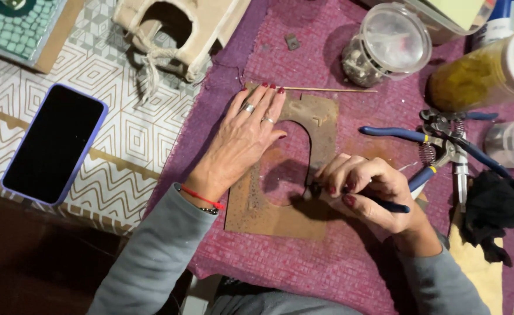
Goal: Repairing a wooden plate by manipulating metal clips with pliers and cleaning them with a spray.
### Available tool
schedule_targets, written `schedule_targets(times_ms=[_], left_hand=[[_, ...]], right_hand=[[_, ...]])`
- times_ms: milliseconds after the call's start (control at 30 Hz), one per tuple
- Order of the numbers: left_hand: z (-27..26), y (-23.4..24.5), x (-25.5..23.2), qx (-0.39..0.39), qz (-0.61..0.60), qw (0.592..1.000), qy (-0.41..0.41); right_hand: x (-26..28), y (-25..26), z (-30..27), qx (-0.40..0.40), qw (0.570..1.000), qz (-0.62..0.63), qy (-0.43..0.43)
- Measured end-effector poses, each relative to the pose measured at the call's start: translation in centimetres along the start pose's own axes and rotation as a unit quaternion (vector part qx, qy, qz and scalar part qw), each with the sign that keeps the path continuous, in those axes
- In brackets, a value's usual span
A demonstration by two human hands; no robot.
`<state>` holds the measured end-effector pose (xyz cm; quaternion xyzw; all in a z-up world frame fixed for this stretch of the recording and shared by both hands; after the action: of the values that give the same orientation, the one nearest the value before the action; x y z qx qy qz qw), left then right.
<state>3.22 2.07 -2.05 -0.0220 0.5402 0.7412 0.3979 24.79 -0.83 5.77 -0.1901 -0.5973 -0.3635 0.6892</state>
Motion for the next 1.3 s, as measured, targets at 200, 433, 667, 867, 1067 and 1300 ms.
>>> schedule_targets(times_ms=[200, 433, 667, 867, 1067, 1300], left_hand=[[-0.3, -1.2, 0.5, 0.018, 0.029, 0.999, 0.006], [-0.2, -0.7, 0.1, 0.018, -0.008, 1.0, -0.005], [0.0, -0.4, 0.4, -0.006, -0.068, 0.998, -0.006], [-0.5, -1.2, 0.9, -0.005, -0.106, 0.994, 0.015], [-0.7, -1.2, 0.9, 0.004, -0.087, 0.996, 0.024], [-0.8, -1.2, 0.8, -0.001, -0.063, 0.998, 0.015]], right_hand=[[0.3, 1.6, -5.0, -0.362, 0.931, 0.033, -0.017], [1.9, 1.0, -6.3, -0.488, 0.864, -0.039, -0.115], [-1.0, -1.6, -6.3, -0.513, 0.858, -0.011, -0.036], [-1.3, -3.6, -5.4, -0.476, 0.874, -0.092, 0.0], [-1.1, -4.0, -4.1, -0.455, 0.884, -0.099, -0.037], [-0.7, -4.7, -3.5, -0.447, 0.88, -0.151, -0.06]])
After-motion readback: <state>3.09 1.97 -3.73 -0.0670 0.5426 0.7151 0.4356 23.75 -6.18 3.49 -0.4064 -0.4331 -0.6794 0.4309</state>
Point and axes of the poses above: each hand's wrist, its own z-axis towards the middle knuckle, its own y-axis out of the back of the hand, x = y × z, the point moved 3 cm from there along z, towards the middle knuckle, and after that the axes turned 15 degrees about -z, right-handed, at the moved point
